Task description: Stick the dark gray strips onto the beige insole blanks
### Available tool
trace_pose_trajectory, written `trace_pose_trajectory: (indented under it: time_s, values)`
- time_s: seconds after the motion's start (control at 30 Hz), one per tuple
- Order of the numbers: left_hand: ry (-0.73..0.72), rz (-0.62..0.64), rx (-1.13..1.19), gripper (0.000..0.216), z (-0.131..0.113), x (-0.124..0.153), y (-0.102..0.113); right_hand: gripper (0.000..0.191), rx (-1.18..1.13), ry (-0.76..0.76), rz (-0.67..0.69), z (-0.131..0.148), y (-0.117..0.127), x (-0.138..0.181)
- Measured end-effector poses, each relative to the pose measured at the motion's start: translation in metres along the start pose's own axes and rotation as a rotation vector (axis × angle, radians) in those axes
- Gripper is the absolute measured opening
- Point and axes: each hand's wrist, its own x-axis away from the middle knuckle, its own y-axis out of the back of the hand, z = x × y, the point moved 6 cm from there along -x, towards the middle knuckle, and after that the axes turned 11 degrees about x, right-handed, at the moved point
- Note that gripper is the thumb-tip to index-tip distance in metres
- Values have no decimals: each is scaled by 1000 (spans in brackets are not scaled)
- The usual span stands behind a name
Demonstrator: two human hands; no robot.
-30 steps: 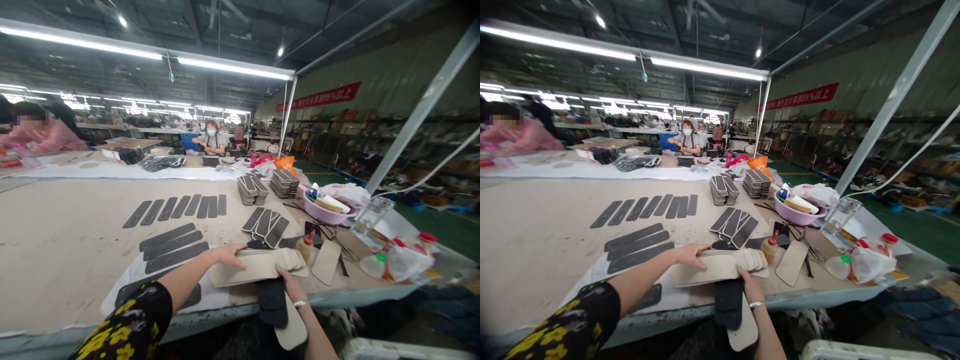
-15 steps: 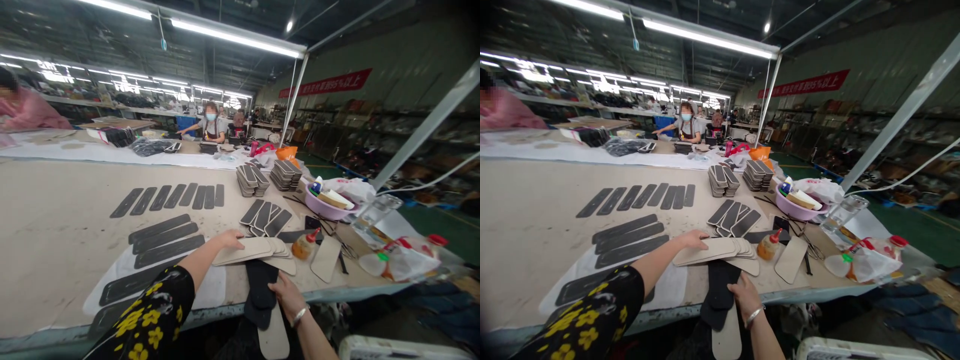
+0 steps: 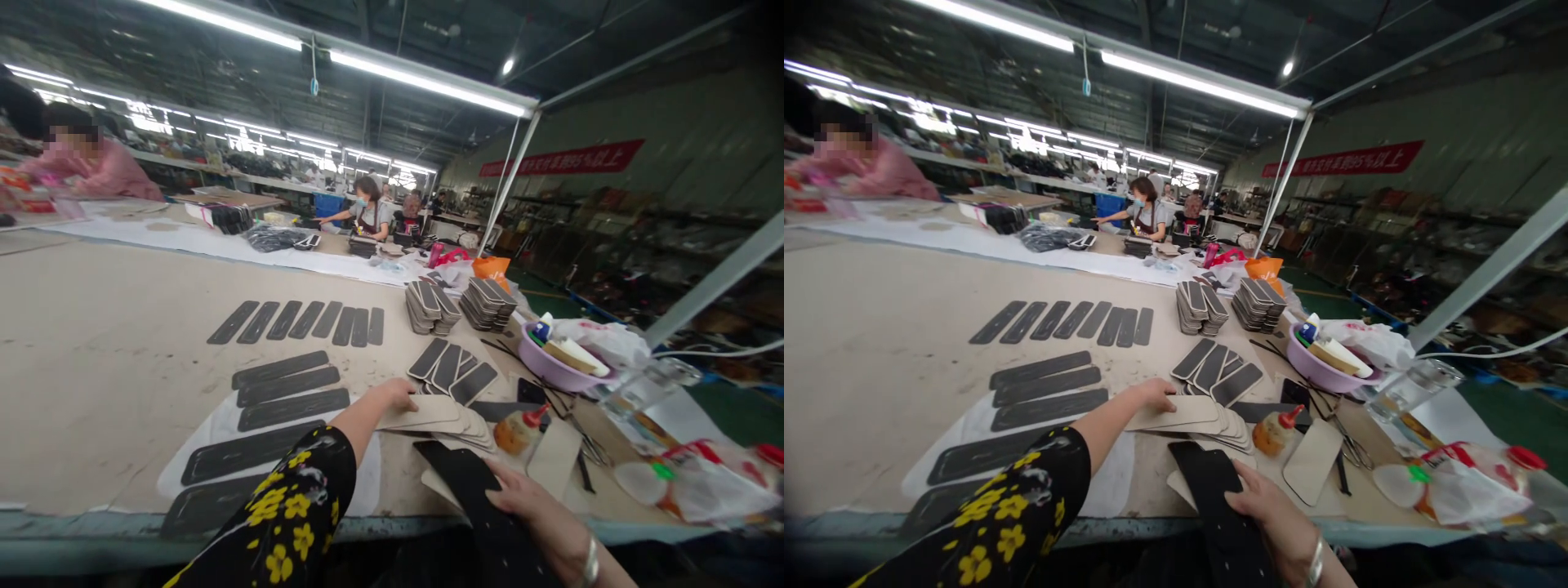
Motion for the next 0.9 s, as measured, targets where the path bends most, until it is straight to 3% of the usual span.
trace_pose_trajectory:
  time_s: [0.07, 0.13, 0.2, 0.3, 0.4, 0.5, 0.57, 0.67, 0.77, 0.9]
  values:
    - [14, -67, 49, 39, 3, -1, 1, 61, 107, -31, 28, 8, -8, 21]
    - [22, -153, 108, 39, 5, 0, 3, 63, 342, 14, -28, 16, -10, 35]
    - [19, -248, 168, 30, 7, 5, 9, 59, 711, 197, -215, 33, -4, 41]
    - [-8, -401, 242, 33, 8, 20, 30, 49, 1273, 624, -542, 54, -8, 36]
    - [-45, -552, 272, 43, 9, 47, 61, 49, 1623, 884, -601, 33, -19, 3]
    - [-85, -625, 253, 41, 9, 81, 78, 52, 1799, 801, -552, -15, -15, -47]
    - [-129, -588, 226, 37, 7, 103, 73, 49, 1811, 730, -549, -43, -8, -69]
    - [-218, -361, 60, 52, 1, 124, 39, 36, 1767, 656, -557, -63, 4, -83]
    - [-220, -115, -187, 82, -2, 132, -6, 29, 1764, 585, -510, -64, 11, -86]
    - [-227, -10, -320, 94, -7, 127, -46, 37, 1744, 520, -576, -62, 18, -90]
